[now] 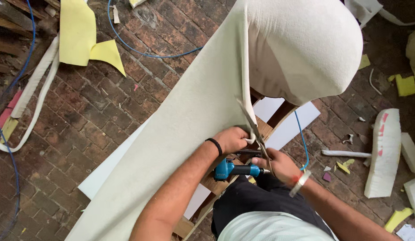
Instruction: The person staples a white fabric cover onto a wooden chair frame using a pneumatic staple gun, then trims excess fabric with scissors. They smooth and adjust the fabric along the edges and corners while working around the chair.
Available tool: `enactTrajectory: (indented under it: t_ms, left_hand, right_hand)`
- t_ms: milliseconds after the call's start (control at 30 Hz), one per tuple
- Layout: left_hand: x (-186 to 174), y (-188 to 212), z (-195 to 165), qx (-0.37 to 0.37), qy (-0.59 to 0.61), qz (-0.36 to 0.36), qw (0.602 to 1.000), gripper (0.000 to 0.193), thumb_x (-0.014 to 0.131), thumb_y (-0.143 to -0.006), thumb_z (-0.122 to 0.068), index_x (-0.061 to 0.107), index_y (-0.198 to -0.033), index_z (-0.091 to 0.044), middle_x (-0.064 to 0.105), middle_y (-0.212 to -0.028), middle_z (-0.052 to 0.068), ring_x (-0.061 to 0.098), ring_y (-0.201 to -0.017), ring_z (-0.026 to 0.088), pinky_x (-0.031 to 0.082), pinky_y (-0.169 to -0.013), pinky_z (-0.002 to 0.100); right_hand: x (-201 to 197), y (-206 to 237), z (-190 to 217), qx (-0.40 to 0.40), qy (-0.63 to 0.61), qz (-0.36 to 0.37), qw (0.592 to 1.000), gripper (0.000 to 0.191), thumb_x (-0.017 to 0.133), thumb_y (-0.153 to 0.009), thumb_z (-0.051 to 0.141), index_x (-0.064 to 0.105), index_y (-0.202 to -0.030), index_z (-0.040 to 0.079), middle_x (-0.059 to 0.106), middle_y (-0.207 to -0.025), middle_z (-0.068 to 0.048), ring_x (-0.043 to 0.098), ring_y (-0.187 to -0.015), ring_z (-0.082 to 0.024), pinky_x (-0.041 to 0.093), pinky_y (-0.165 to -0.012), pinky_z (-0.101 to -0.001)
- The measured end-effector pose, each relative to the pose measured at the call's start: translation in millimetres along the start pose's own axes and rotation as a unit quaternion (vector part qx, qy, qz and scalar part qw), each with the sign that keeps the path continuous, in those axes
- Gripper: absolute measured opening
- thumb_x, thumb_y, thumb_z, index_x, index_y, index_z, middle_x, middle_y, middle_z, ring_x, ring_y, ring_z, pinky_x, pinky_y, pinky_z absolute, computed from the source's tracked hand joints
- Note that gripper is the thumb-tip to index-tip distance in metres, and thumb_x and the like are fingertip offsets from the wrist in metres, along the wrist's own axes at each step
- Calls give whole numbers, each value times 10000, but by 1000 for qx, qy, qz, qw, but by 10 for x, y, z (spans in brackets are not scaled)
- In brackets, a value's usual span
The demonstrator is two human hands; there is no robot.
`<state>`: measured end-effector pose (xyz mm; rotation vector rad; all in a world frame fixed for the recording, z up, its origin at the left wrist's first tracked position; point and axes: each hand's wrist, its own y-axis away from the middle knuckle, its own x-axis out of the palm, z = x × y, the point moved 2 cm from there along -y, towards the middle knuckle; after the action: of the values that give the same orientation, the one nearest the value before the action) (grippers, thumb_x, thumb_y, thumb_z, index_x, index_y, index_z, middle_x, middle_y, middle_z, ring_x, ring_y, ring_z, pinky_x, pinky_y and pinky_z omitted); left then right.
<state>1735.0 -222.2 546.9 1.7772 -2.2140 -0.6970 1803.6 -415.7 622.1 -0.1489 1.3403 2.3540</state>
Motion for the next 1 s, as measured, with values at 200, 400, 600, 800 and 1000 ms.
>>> enactTrajectory:
  t_ms: [200,400,600,800,1000]
  left_hand:
    - [14,-42,8,4,13,25,1000,338,575,-821,-165,770,-1071,-50,787,-971,154,737,-880,247,569,-820,364]
    - [100,-169,242,13,81,68,994,314,577,-849,-145,770,-1079,-50,793,-970,101,726,-874,201,569,-828,349]
    - [184,-153,385,47,141,159,976,236,633,-879,-109,767,-1039,1,779,-933,91,703,-842,172,576,-808,336]
    - [201,-215,386,40,153,157,975,254,616,-819,-86,740,-1023,-1,765,-934,88,699,-856,175,577,-791,340]
    - [107,-174,371,86,70,121,986,297,567,-721,-62,703,-979,-3,749,-890,119,692,-797,215,576,-737,357]
  right_hand:
    - [-44,45,70,28,23,0,999,442,802,-778,402,808,-1024,35,761,-794,-120,644,-707,-186,538,-672,-350]
    - [-44,47,230,-4,32,-30,999,461,797,-811,430,789,-1070,49,791,-829,-66,713,-717,-139,555,-703,-292]
    - [-30,-38,391,20,29,5,999,478,827,-777,436,832,-991,9,792,-754,-109,716,-665,-162,570,-652,-326]
    - [58,-52,551,15,-44,-42,998,495,761,-856,468,805,-1049,14,807,-776,-87,686,-646,-108,535,-626,-279]
    - [138,-190,753,46,-194,3,980,560,792,-801,417,697,-1126,-28,735,-781,-81,719,-646,-188,597,-573,-360]
